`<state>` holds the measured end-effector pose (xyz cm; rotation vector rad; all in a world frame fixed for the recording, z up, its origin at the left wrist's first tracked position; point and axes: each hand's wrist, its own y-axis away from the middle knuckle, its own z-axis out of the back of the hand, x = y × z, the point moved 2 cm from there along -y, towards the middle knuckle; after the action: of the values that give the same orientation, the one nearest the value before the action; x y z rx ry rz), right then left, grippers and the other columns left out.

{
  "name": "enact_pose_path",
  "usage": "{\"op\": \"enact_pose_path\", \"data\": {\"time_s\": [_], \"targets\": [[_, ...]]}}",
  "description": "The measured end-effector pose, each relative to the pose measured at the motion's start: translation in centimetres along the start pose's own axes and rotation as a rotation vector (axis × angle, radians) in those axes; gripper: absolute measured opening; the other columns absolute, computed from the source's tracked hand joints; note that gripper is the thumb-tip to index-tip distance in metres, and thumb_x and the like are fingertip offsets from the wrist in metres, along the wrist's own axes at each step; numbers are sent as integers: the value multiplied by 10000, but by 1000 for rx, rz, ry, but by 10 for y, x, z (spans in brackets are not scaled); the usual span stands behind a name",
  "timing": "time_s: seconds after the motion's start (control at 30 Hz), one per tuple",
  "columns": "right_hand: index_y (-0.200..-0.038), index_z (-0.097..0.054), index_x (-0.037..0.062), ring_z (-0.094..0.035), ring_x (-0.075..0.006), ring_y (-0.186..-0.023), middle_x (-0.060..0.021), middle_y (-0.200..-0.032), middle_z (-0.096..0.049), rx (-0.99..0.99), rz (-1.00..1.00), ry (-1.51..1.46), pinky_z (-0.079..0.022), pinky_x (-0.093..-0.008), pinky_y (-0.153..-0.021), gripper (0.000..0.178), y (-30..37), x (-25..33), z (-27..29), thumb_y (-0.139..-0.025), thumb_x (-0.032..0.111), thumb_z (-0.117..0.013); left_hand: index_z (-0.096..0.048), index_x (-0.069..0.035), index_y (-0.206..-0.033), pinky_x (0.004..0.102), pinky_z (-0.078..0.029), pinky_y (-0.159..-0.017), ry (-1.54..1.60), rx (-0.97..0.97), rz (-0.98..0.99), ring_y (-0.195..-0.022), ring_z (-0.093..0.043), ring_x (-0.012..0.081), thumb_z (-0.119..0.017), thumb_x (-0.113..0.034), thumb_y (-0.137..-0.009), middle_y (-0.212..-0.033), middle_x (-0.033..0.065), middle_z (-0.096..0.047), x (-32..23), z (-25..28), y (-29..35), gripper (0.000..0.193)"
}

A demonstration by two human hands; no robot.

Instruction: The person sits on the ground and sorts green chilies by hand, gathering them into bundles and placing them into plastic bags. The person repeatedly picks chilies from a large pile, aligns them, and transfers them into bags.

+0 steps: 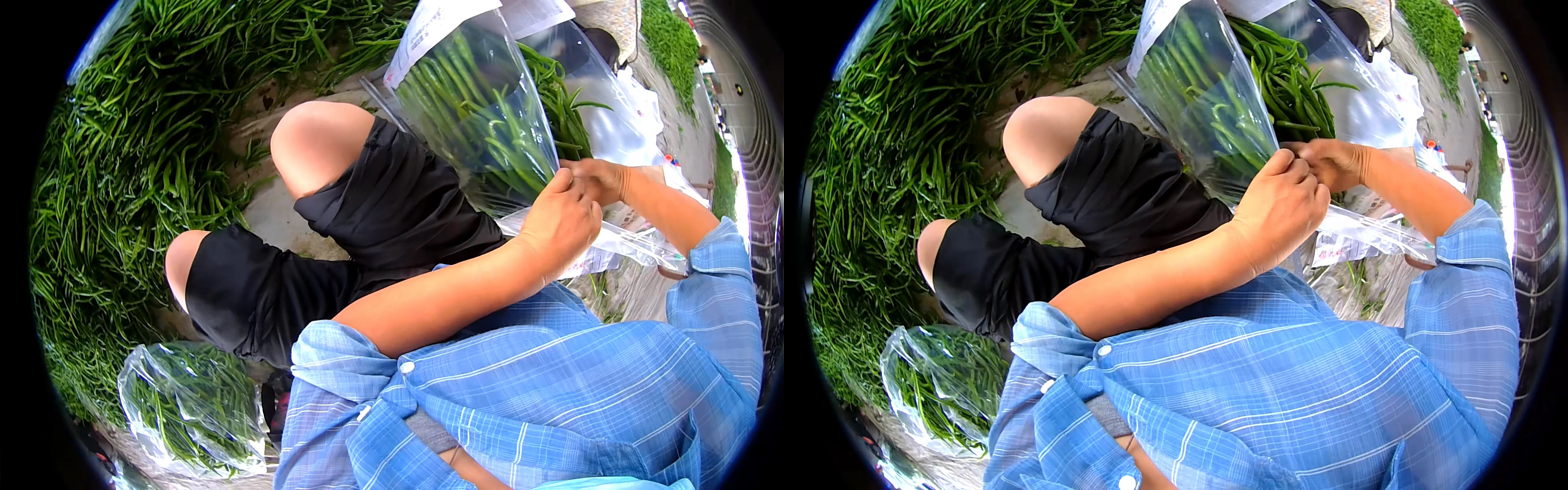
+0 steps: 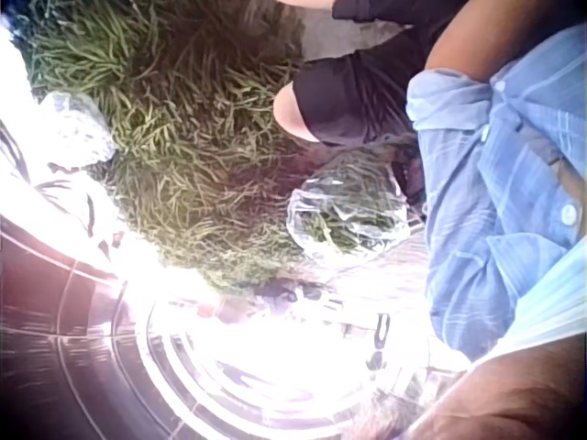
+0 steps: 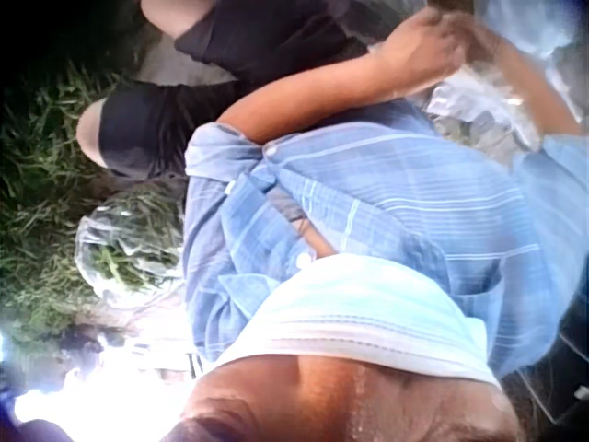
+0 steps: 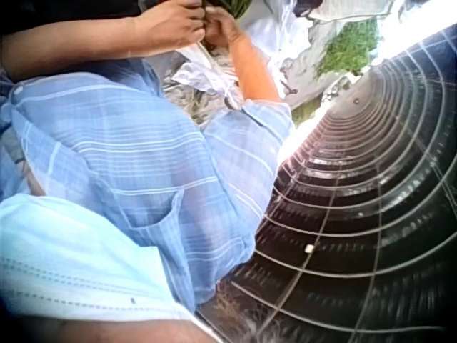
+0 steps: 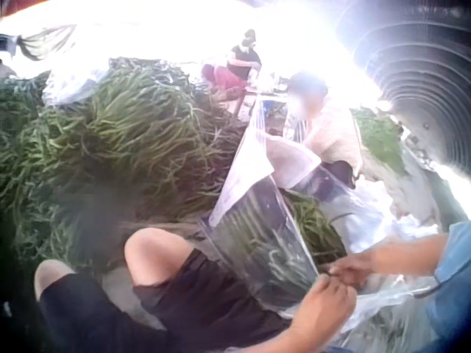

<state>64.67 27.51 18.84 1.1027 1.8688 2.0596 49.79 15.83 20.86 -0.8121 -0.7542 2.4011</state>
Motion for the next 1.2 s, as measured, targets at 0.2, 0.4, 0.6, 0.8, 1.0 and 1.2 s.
{"op": "enact_pose_path", "data": {"time_s": [0.2,0.4,0.6,0.8,1.0,1.2], "targets": [[-1294,-434,80,-508,-172,-1094,-69,-1161,-555,-159,371,830,-415,-334,-949,574,-33,-26,-30,-800,182,-707,-575,-78,-671,316,-386,-815,62,15,-17,-791,-568,193,-572,-152,-726,-695,43,-605,2,1,3,93],[-1280,-444,77,-510,-169,-1077,-70,-1148,-558,-56,149,662,-417,-335,-939,554,14,4,-16,-806,198,-704,-558,-85,-651,310,-378,-807,114,-21,3,-752,-552,184,-564,-162,-731,-647,31,-584,4,-1,5,111],[-1266,-454,73,-512,-166,-1059,-71,-1134,-561,-47,172,739,-418,-335,-930,535,-2,-3,-18,-812,213,-700,-558,-90,-649,312,-370,-791,150,38,-2,-746,-542,181,-563,-171,-739,-644,27,-583,8,4,9,122],[-1253,-464,70,-513,-163,-1042,-72,-1120,-563,-14,191,705,-420,-335,-920,518,-9,3,-12,-818,229,-696,-555,-91,-644,309,-371,-803,109,19,-2,-750,-542,182,-569,-168,-737,-652,25,-586,5,2,4,121],[-1239,-475,67,-515,-160,-1024,-73,-1106,-566,-48,314,823,-421,-336,-911,501,-39,-7,-22,-824,244,-693,-550,-96,-640,315,-382,-807,140,45,-10,-757,-542,184,-591,-147,-708,-645,18,-581,5,4,1,94],[-1225,-485,63,-516,-157,-1007,-74,-1092,-568,-61,354,831,-423,-336,-901,486,-36,-10,-18,-830,259,-689,-558,-103,-647,316,-393,-805,173,70,-20,-767,-551,185,-589,-136,-697,-650,16,-583,6,0,-4,68]]}}
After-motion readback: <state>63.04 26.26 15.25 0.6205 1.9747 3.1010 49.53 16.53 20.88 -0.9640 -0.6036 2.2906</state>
